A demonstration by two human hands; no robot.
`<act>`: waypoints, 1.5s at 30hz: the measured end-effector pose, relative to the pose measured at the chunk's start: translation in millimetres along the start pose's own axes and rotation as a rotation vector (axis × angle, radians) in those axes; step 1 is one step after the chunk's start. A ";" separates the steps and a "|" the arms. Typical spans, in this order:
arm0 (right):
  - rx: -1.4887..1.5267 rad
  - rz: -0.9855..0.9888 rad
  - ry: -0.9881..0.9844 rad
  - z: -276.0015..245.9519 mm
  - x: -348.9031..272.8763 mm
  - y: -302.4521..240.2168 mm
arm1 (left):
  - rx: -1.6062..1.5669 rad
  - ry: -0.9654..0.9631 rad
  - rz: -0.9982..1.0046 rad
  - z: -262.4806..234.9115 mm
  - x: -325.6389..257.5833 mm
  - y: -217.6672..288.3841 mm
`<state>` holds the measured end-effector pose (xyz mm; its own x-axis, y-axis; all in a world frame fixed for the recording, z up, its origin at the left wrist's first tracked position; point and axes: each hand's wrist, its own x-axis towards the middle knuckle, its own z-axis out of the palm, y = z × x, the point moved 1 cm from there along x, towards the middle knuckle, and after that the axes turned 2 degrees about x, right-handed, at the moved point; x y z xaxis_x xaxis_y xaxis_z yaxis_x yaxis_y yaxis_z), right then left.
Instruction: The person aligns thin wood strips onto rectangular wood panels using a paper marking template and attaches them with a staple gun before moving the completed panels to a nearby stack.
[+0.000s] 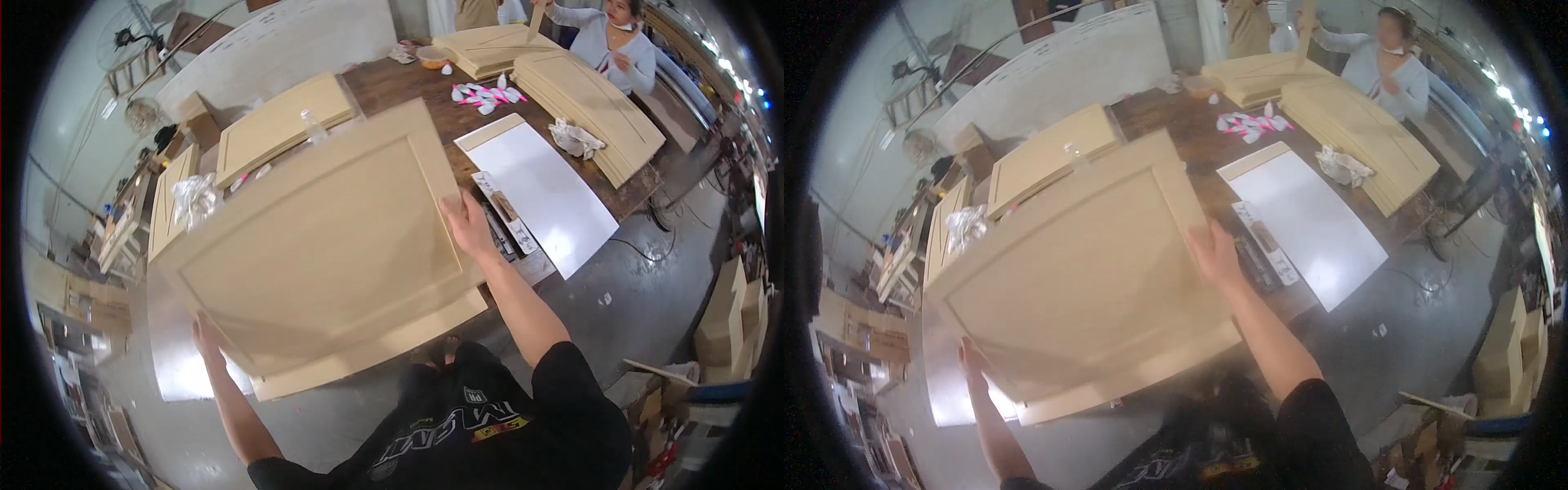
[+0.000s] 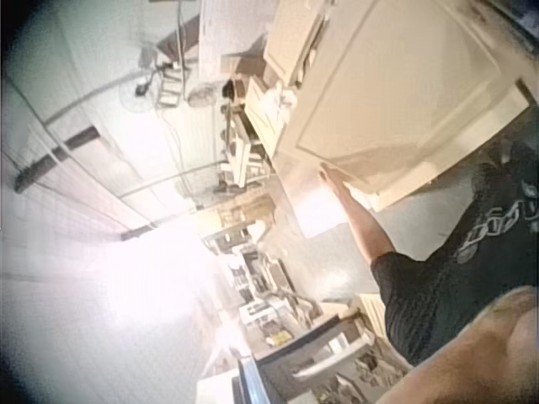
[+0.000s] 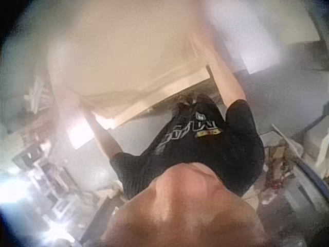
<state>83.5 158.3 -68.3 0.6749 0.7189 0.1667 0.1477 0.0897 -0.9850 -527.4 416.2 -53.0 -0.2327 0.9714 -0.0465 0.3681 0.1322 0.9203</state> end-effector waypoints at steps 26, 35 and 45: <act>-0.738 0.028 -0.091 -35.2 -89.0 2.4 | 0.755 -0.690 0.878 265.0 -307.5 23.8; -1.067 -0.296 0.024 -8.5 -31.4 36.9 | 0.730 -0.703 0.856 276.7 -307.9 32.2; -1.118 -0.245 -0.141 -104.3 197.6 107.9 | 0.729 -0.463 0.718 280.9 -301.0 30.6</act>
<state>308.1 238.1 -136.8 0.4629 0.8438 0.2716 0.8695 -0.3727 -0.3242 -193.3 183.2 -120.0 0.5461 0.8286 0.1235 0.7567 -0.5512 0.3516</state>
